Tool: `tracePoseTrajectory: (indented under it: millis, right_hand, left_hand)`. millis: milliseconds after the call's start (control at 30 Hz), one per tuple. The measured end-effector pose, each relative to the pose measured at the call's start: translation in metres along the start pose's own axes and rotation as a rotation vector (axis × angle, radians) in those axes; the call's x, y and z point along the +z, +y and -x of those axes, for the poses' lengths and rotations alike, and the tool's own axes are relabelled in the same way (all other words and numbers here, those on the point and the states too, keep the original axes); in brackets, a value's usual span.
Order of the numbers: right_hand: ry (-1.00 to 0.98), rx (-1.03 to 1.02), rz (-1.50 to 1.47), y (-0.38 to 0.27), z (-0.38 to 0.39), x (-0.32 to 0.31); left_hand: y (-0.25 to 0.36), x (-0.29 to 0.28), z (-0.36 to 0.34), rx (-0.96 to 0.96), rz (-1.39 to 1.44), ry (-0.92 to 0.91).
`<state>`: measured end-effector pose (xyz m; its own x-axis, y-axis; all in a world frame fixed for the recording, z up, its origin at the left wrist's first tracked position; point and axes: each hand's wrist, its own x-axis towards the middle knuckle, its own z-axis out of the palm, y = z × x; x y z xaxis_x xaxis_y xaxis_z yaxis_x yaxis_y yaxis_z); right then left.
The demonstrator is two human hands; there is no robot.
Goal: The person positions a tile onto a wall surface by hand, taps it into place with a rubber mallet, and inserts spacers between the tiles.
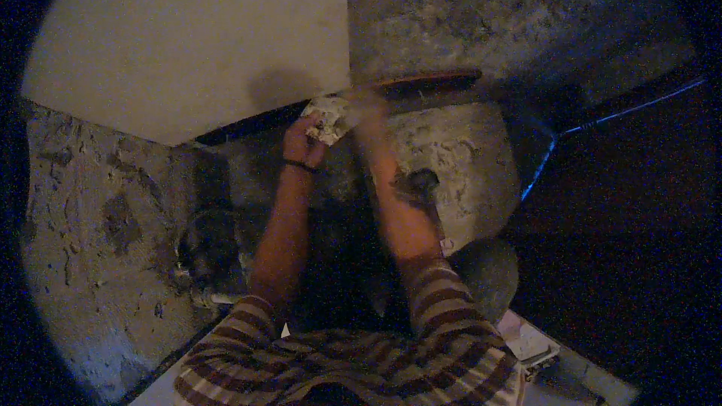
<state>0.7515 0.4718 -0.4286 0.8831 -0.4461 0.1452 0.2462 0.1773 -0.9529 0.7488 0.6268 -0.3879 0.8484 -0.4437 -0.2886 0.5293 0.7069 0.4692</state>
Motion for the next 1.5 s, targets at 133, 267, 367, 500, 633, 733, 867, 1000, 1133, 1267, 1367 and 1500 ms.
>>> tracePoseTrajectory:
  millis: [133, 267, 367, 500, 633, 733, 867, 1000, 1133, 1267, 1367, 1500]
  right_hand:
    - [0.079, -0.135, 0.225, 0.002, 0.006, -0.004]
    - [-0.009, 0.139, 0.042, -0.021, 0.016, 0.015]
    - [-0.061, 0.076, 0.160, -0.018, 0.014, 0.012]
    - [0.070, -0.103, 0.222, -0.011, 0.021, 0.012]
    - [-0.059, 0.093, 0.033, -0.028, 0.014, 0.006]
    - [-0.177, 0.299, -0.079, -0.064, 0.024, 0.027]
    - [-0.162, -0.005, 0.056, -0.038, 0.015, 0.016]
    - [-0.125, 0.021, 0.066, -0.037, 0.012, 0.020]
    - [-0.315, 0.235, 0.123, -0.047, -0.006, -0.016]
    - [-0.228, 0.383, 0.053, -0.073, 0.004, 0.009]
    - [-0.178, 0.471, 0.068, -0.066, 0.014, 0.007]
    - [-0.210, 0.356, 0.148, -0.064, 0.012, 0.009]
  left_hand:
    - [0.008, 0.024, 0.010, 0.024, -0.008, 0.105]
    - [0.023, 0.025, 0.026, 0.014, -0.044, -0.005]
    - [0.016, 0.023, 0.018, 0.037, 0.006, -0.033]
    - [0.009, 0.019, 0.015, 0.013, 0.056, -0.004]
    - [0.016, 0.031, 0.021, -0.029, 0.021, -0.049]
    - [0.031, 0.021, 0.028, -0.011, -0.016, 0.010]
    - [0.019, 0.027, 0.019, -0.007, -0.010, -0.011]
    - [0.019, 0.015, 0.016, 0.034, -0.047, -0.037]
    - [0.009, 0.018, 0.009, 0.069, -0.087, 0.017]
    - [0.019, 0.014, 0.012, 0.046, -0.082, 0.029]
    - [0.019, 0.011, 0.013, 0.016, -0.014, -0.010]
    - [0.023, 0.016, 0.020, 0.009, -0.038, -0.030]
